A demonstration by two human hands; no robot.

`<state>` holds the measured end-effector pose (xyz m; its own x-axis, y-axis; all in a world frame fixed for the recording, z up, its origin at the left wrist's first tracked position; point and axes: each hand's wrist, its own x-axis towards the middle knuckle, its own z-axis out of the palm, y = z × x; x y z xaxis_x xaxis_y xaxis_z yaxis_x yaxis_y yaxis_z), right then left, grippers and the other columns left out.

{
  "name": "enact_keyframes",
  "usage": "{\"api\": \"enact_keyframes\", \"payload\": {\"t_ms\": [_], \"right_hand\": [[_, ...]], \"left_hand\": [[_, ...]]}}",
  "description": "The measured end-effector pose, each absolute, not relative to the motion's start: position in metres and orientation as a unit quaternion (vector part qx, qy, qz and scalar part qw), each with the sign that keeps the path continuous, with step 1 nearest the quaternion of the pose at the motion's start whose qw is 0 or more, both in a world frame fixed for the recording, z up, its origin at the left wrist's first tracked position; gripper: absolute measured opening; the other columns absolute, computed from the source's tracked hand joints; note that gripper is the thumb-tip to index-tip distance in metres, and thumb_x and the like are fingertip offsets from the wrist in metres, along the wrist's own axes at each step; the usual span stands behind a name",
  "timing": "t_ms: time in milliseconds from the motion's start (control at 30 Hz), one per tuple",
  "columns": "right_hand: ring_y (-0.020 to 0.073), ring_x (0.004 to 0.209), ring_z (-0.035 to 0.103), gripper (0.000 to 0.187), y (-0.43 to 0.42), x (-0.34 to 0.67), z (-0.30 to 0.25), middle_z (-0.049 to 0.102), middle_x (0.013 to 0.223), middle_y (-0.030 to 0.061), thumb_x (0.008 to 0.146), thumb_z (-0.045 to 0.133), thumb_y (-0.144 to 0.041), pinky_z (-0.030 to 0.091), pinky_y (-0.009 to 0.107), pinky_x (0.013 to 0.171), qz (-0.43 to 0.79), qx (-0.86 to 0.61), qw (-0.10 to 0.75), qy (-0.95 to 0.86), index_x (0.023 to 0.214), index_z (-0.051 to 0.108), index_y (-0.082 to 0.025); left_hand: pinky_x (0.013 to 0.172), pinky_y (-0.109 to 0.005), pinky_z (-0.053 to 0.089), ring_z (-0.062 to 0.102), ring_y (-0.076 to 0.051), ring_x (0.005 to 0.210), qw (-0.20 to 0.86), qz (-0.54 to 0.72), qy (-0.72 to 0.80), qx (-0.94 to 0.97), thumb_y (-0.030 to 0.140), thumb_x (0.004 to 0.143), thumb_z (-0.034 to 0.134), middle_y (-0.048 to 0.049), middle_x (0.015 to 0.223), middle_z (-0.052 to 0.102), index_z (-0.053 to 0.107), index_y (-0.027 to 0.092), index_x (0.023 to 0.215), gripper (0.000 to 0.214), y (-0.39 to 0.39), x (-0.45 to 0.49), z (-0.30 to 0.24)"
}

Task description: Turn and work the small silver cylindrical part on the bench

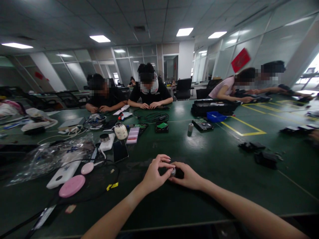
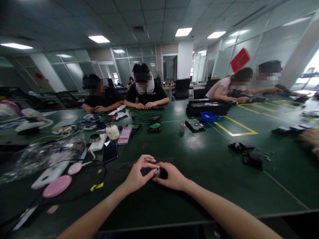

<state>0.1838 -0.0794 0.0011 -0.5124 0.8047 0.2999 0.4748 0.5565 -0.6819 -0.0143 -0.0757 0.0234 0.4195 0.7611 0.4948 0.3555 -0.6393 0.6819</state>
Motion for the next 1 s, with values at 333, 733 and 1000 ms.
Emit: {"api": "enact_keyframes", "payload": {"t_ms": [333,733,1000], "right_hand": [[0.0218,0.096,0.061,0.038,-0.079,0.183,0.002,0.066,0.106,0.0047,0.08,0.07,-0.036,0.046,0.035,0.089,0.28,-0.378,0.309,-0.826,0.113,0.059,-0.021],[0.0233,0.099,0.061,0.044,-0.08,0.185,0.003,0.066,0.11,0.0062,0.079,0.07,-0.042,0.046,0.037,0.09,0.271,-0.396,0.297,-0.826,0.115,0.06,-0.02],[0.0231,0.101,0.061,0.041,-0.081,0.185,0.008,0.066,0.112,0.0037,0.079,0.071,-0.036,0.044,0.038,0.095,0.282,-0.384,0.303,-0.825,0.116,0.06,-0.023]], "left_hand": [[0.088,-0.037,0.046,0.061,-0.022,0.095,0.211,0.432,0.386,0.787,0.025,0.078,0.074,-0.0051,0.103,0.064,0.072,0.023,0.08,0.004,-0.074,-0.011,0.022],[0.083,-0.035,0.049,0.069,-0.02,0.086,0.343,0.449,0.375,0.735,0.014,0.082,0.066,0.0018,0.083,0.071,0.041,0.024,0.087,0.027,-0.076,-0.005,0.018],[0.082,-0.035,0.05,0.071,-0.02,0.083,0.296,0.509,0.4,0.703,0.02,0.084,0.064,0.001,0.082,0.071,0.034,0.024,0.087,0.03,-0.058,-0.02,0.016]]}}
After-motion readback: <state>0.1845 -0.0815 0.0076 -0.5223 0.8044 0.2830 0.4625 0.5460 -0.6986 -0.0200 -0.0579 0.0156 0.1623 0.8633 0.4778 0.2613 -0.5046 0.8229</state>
